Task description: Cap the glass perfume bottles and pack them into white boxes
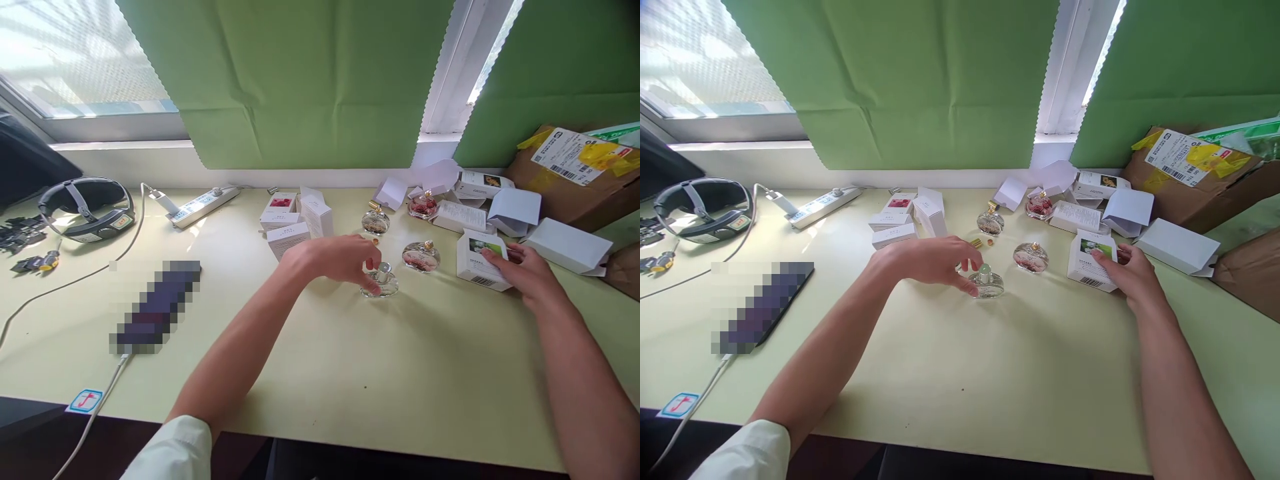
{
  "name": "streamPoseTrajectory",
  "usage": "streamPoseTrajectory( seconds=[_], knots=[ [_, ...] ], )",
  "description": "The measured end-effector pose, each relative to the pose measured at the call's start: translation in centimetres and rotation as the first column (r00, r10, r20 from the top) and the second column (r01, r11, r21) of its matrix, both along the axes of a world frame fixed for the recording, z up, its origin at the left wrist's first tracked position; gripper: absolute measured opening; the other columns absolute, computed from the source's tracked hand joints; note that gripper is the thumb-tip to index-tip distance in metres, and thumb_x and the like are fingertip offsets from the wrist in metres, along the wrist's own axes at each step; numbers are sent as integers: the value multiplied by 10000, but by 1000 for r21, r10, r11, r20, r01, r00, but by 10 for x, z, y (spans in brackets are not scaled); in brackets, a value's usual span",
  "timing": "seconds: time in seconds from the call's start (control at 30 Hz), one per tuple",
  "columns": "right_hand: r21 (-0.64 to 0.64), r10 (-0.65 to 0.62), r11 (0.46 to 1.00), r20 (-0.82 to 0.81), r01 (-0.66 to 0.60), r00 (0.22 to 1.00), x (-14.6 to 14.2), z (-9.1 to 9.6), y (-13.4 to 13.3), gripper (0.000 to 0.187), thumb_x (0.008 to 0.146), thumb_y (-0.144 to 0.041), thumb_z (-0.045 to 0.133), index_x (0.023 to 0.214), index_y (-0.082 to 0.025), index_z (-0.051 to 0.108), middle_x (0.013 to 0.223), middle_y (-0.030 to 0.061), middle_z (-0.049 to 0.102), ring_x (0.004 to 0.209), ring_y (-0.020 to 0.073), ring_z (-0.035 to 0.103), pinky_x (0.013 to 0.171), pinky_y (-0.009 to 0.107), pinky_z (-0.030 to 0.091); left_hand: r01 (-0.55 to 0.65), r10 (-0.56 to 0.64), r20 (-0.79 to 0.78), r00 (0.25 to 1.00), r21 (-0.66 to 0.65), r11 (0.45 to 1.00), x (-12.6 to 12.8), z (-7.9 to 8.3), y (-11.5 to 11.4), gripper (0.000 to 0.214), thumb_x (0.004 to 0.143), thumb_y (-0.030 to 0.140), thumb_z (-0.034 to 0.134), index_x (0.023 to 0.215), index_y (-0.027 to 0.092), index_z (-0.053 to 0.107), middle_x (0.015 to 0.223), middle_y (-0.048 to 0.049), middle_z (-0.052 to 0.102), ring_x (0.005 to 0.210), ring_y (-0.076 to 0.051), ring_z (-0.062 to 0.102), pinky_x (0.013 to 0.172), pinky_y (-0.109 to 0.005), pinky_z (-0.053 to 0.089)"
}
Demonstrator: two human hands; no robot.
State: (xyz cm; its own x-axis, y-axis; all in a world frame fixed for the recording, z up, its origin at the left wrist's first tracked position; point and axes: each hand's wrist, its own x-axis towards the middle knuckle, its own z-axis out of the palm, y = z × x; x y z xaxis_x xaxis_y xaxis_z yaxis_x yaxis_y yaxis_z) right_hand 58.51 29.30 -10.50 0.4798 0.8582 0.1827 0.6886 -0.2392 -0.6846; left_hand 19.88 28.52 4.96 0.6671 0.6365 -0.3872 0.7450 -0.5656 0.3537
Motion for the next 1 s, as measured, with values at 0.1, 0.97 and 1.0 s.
streamPoseTrajectory(
  seconds=[0.1, 0.97, 1.0],
  knots=[
    [-37, 18, 999, -214, -26, 977, -4, 6, -1, 803, 762, -531, 724, 1397, -123, 450, 1332, 239, 589, 1053, 234, 644, 716, 307, 515, -2, 3, -68, 998, 19, 1000, 5, -9, 1, 496, 822, 605, 633, 1138, 223, 631, 1185, -91, 636, 1044, -244, 587, 689, -284, 417],
    [423, 330, 906, -697, -6, 636, -10, 64, -28, 622, 639, -316, 861, 1239, -297, 695, 1209, 89, 685, 871, 172, 685, 589, 237, 527, 83, -76, -36, 996, 339, 937, 15, -41, 22, 259, 905, 375, 543, 898, 151, 674, 1099, -105, 656, 876, -209, 633, 630, -288, 370],
    [421, 363, 905, -694, -58, 621, -18, 70, -35, 619, 675, -350, 845, 1270, -298, 683, 1191, 102, 701, 849, 175, 695, 574, 236, 524, 75, -70, -27, 997, 327, 942, 13, -39, 22, 270, 905, 387, 551, 923, 149, 678, 1106, -105, 651, 882, -208, 630, 638, -286, 373]
  ],
)
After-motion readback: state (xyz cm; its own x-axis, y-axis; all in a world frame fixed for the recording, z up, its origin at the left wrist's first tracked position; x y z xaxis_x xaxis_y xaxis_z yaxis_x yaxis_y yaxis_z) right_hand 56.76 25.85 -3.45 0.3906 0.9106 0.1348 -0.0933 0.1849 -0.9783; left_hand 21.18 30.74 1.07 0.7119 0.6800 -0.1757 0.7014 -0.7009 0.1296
